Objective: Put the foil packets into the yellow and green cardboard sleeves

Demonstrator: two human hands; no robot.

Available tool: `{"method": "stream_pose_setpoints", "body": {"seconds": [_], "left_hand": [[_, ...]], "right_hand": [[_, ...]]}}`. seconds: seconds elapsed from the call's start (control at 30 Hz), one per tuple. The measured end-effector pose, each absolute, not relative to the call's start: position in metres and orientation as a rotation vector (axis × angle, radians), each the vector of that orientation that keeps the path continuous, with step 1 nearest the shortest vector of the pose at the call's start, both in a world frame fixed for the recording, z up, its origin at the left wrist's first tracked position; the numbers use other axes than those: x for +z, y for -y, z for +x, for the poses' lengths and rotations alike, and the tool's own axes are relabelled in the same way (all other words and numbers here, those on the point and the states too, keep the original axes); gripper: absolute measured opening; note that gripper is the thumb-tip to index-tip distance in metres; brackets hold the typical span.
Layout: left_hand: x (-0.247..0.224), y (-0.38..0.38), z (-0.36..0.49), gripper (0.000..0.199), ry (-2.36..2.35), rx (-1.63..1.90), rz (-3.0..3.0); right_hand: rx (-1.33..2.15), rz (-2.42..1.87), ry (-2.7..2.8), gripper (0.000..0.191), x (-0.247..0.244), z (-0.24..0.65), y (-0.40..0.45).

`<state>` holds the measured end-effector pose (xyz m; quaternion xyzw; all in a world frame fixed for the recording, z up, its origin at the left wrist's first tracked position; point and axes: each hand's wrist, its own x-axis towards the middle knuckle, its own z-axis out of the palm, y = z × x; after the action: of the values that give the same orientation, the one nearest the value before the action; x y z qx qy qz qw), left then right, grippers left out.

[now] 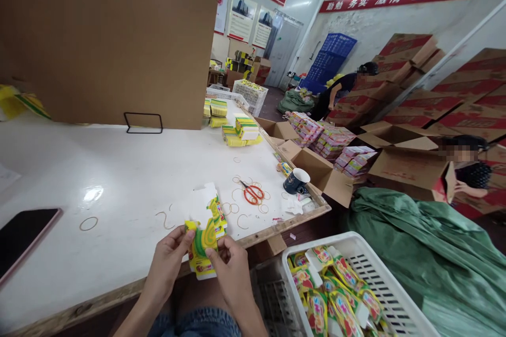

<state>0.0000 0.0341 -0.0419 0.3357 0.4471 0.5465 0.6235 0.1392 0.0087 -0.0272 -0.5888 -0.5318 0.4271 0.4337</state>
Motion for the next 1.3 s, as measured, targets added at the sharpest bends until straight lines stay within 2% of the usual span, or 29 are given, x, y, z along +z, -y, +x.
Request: {"method": "stream_pose_setpoints", "body": {"seconds": [0.17,0.27,0.33,0.47,0.57,0.7,0.8,0.87,0.97,1.03,1.13,1.2,1.3], "left_hand": [[-0.031,-0.025,0.002,0.061,-0.922,1.204,0.860],[-0.023,-0.019,0.001,0.064,-0.857,1.172,0.917],[-0.020,-0.016,0.000,0.066,-0.792,1.140,0.957],[-0.016,-0.015,-0.004,0.063,-0.703,1.045,1.007],[-0.016,-0.015,-0.004,0.054,-0.634,0.952,0.970],[-0.016,-0.013,0.000,0.046,-0.596,0.905,0.953],[-0.013,-0.010,0.003,0.069,-0.624,0.931,0.925],[-0.010,-0.010,0.003,0.078,-0.632,0.928,0.910],[-0.009,-0.013,0.003,0.068,-0.668,0.908,0.930],[-0.011,-0.015,0.003,0.062,-0.718,0.919,0.948],[-0.014,-0.016,0.005,0.060,-0.767,0.943,0.988],[-0.015,-0.016,0.007,0.058,-0.770,0.938,1.017],[-0.014,-0.014,0.008,0.055,-0.760,0.918,1.041]], "right_hand": [[1.035,-1.409,1.299,0.020,-0.023,0.145,-0.015],[1.122,-1.188,1.287,0.042,-0.011,0.150,-0.019],[1.181,-1.076,1.287,0.045,-0.002,0.155,-0.022],[1.220,-1.062,1.376,0.032,0.008,0.165,-0.026],[1.253,-1.098,1.440,0.018,0.010,0.173,-0.026],[1.139,-1.159,1.508,0.024,0.008,0.177,-0.023],[1.107,-1.131,1.372,0.017,0.004,0.175,-0.023],[1.115,-1.113,1.315,0.027,0.005,0.175,-0.023],[0.976,-1.126,1.472,0.025,0.011,0.180,-0.023],[0.894,-1.154,1.570,0.035,0.016,0.185,-0.021],[1.066,-1.270,1.587,0.030,0.019,0.188,-0.019],[1.206,-1.353,1.558,0.034,0.016,0.186,-0.018],[1.180,-1.449,1.545,0.033,0.010,0.181,-0.018]]}}
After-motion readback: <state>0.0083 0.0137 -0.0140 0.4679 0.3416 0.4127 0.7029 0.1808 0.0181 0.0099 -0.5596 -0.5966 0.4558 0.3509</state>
